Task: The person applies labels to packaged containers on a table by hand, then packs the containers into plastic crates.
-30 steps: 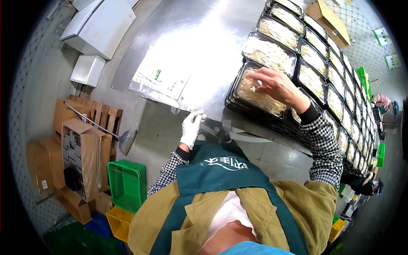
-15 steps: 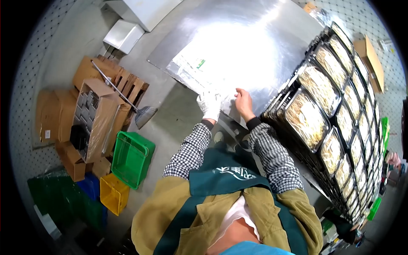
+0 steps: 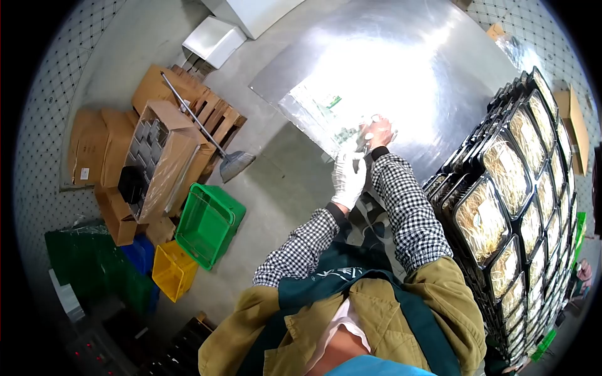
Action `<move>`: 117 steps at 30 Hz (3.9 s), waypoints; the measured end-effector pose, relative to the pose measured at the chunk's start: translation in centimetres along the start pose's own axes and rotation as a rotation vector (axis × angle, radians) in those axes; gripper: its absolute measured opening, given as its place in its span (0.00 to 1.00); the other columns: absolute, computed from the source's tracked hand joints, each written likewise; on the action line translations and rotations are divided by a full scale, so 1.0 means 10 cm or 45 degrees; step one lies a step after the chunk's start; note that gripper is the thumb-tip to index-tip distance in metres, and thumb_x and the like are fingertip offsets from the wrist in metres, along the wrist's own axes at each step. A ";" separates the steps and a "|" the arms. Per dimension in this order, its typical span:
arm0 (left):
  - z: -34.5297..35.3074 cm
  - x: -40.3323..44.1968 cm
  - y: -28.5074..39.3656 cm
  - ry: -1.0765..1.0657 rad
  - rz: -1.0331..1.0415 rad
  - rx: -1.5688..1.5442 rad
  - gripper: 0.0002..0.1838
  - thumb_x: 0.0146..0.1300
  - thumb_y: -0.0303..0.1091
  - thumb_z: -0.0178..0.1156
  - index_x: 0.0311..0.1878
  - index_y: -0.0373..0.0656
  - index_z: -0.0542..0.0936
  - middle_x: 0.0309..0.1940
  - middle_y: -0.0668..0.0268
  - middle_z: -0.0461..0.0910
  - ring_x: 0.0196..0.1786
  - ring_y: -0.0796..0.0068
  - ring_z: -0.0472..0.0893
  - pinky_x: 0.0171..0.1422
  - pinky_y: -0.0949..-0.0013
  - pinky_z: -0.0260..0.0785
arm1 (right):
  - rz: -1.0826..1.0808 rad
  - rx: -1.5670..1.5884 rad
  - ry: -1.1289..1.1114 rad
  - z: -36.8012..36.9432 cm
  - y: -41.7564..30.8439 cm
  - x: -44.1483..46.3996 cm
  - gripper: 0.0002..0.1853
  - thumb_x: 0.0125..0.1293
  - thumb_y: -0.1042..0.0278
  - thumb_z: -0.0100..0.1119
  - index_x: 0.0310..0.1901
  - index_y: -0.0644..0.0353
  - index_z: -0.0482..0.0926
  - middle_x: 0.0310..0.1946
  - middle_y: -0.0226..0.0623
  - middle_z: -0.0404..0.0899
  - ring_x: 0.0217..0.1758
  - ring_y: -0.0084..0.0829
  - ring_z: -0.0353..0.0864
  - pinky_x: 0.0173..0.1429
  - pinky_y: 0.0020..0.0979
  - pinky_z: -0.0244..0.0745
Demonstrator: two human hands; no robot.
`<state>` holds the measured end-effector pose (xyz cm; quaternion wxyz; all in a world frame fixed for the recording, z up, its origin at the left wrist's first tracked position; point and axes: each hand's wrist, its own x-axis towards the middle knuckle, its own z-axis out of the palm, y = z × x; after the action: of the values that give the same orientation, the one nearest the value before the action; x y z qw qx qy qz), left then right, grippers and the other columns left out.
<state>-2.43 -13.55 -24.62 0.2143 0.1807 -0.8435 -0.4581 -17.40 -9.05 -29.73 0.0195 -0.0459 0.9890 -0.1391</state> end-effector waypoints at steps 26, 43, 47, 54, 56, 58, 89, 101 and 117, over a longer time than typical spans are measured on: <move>-1.38 -0.24 1.62 -1.123 0.811 -0.268 0.29 0.48 0.41 0.71 0.54 0.45 0.75 0.49 0.59 0.77 0.53 0.59 0.76 0.58 0.63 0.68 | -0.104 1.353 -0.273 -3.17 0.91 -2.70 0.26 0.59 0.76 0.63 0.60 0.58 0.69 0.36 0.33 0.82 0.37 0.17 0.78 0.43 0.20 0.74; -1.33 -0.46 2.00 -1.531 -0.095 -0.731 0.21 0.55 0.28 0.67 0.52 0.36 0.76 0.44 0.62 0.80 0.44 0.78 0.79 0.49 0.74 0.74 | -0.111 1.483 -0.129 -3.50 1.18 -2.84 0.24 0.60 0.73 0.63 0.58 0.63 0.70 0.38 0.33 0.81 0.39 0.20 0.77 0.47 0.22 0.73; -1.15 -0.57 1.93 -0.958 -0.193 -1.103 0.16 0.57 0.23 0.63 0.49 0.33 0.75 0.41 0.63 0.81 0.40 0.80 0.81 0.45 0.76 0.74 | -0.173 1.823 -0.303 -3.35 1.17 -2.84 0.36 0.60 0.68 0.64 0.66 0.65 0.57 0.50 0.41 0.77 0.55 0.29 0.74 0.58 0.30 0.71; -1.10 -0.73 2.01 -0.891 -0.228 -1.387 0.29 0.54 0.25 0.66 0.58 0.34 0.67 0.50 0.61 0.75 0.52 0.73 0.75 0.56 0.70 0.70 | -0.092 1.313 -0.298 -3.28 1.11 -2.83 0.10 0.64 0.69 0.58 0.42 0.67 0.78 0.30 0.34 0.82 0.32 0.18 0.78 0.37 0.24 0.75; -1.08 -0.42 1.88 -0.900 -0.195 -1.578 0.32 0.53 0.28 0.68 0.60 0.33 0.66 0.51 0.59 0.74 0.53 0.72 0.75 0.56 0.69 0.70 | -0.136 0.983 -0.266 -3.50 1.20 -2.84 0.10 0.64 0.67 0.58 0.40 0.66 0.79 0.26 0.35 0.80 0.29 0.18 0.77 0.35 0.23 0.74; -1.34 -0.24 2.10 -0.948 -0.038 -1.449 0.30 0.54 0.28 0.68 0.59 0.34 0.67 0.47 0.60 0.77 0.48 0.74 0.78 0.53 0.72 0.72 | -0.157 0.895 -0.347 -3.71 1.21 -2.87 0.10 0.64 0.68 0.58 0.40 0.66 0.79 0.26 0.36 0.80 0.27 0.20 0.76 0.34 0.24 0.73; -1.38 -0.58 2.25 -1.032 0.324 -0.692 0.05 0.60 0.26 0.62 0.36 0.34 0.81 0.23 0.68 0.79 0.28 0.85 0.74 0.32 0.77 0.68 | -0.352 0.619 -0.122 -3.98 1.53 -2.96 0.16 0.54 0.63 0.69 0.40 0.64 0.79 0.33 0.37 0.80 0.37 0.30 0.79 0.42 0.28 0.75; -1.16 -0.81 2.11 -0.679 0.620 -0.642 0.05 0.55 0.27 0.66 0.33 0.37 0.81 0.23 0.63 0.78 0.24 0.71 0.76 0.29 0.71 0.67 | -0.614 0.656 0.022 -3.68 0.77 -2.91 0.19 0.58 0.70 0.63 0.52 0.55 0.76 0.38 0.39 0.74 0.40 0.39 0.75 0.45 0.34 0.71; -1.07 -0.73 2.04 -1.039 0.309 -0.809 0.04 0.57 0.26 0.64 0.34 0.36 0.82 0.25 0.67 0.79 0.28 0.81 0.75 0.32 0.76 0.67 | -0.565 0.880 -0.006 -3.56 0.84 -2.85 0.17 0.58 0.77 0.61 0.50 0.54 0.78 0.37 0.35 0.76 0.41 0.33 0.77 0.43 0.29 0.74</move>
<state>7.13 -6.81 -3.47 -0.0355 -0.1849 -0.6928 -0.6961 8.43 11.50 2.89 0.0057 -0.2491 0.8501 -0.4640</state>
